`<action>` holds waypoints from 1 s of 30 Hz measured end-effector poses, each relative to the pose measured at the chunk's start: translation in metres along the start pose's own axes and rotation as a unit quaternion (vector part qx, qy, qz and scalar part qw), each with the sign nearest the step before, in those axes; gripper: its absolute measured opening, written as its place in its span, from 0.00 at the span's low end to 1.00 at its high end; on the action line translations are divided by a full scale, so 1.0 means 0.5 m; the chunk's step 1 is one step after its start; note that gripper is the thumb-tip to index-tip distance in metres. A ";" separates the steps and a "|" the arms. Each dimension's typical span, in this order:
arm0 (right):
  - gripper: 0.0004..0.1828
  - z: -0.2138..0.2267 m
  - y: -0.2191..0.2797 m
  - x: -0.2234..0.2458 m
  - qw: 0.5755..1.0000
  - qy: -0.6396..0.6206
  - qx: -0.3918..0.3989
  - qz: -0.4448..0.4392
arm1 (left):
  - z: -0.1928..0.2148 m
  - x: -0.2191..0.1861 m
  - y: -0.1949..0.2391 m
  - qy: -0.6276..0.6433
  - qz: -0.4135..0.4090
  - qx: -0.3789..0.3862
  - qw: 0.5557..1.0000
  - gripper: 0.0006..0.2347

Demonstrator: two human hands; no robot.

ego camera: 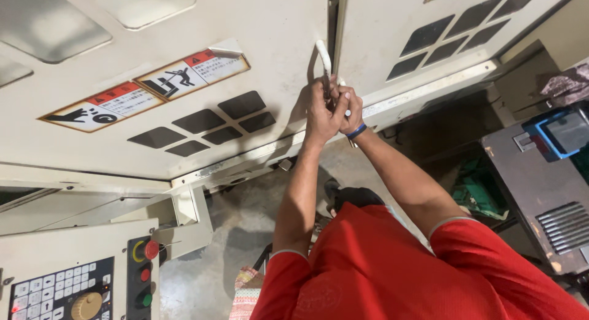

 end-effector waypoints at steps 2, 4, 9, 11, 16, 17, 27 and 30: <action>0.14 0.001 -0.001 0.002 1.000 0.007 -0.003 0.001 | 0.002 -0.007 0.001 -0.003 -0.009 -0.002 1.000 0.21; 0.14 0.000 0.000 0.003 1.000 0.010 -0.003 -0.003 | 0.003 -0.010 0.002 -0.008 -0.005 0.000 1.000 0.21; 0.14 0.000 0.000 0.008 1.000 0.016 -0.002 0.002 | 0.008 -0.017 0.004 -0.023 0.004 -0.005 1.000 0.21; 0.14 -0.001 0.000 0.001 1.000 0.020 -0.002 -0.004 | 0.006 -0.013 0.002 -0.013 0.014 0.001 1.000 0.21; 0.15 -0.003 -0.003 0.008 1.000 0.003 -0.004 -0.001 | 0.012 -0.023 0.005 -0.039 -0.008 -0.012 0.999 0.21; 0.15 -0.003 -0.005 0.011 1.000 0.000 -0.005 -0.001 | 0.012 -0.025 0.005 -0.048 -0.009 -0.016 0.999 0.21; 0.15 -0.007 0.009 -0.011 1.000 -0.004 0.007 0.003 | 0.011 -0.018 -0.001 -0.048 0.011 -0.023 0.999 0.20; 0.15 -0.010 0.020 -0.028 1.000 0.006 0.007 -0.004 | 0.012 -0.006 -0.001 -0.067 0.030 -0.030 0.997 0.20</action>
Point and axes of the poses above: each hand's wrist, its own y-axis away from the middle knuckle, its own z-axis out of the back of the hand, x = y × z, the point moved 10 cm from there along -y, towards the middle knuckle, and after that the axes turned 12 degrees about z, right-handed, at the moved point
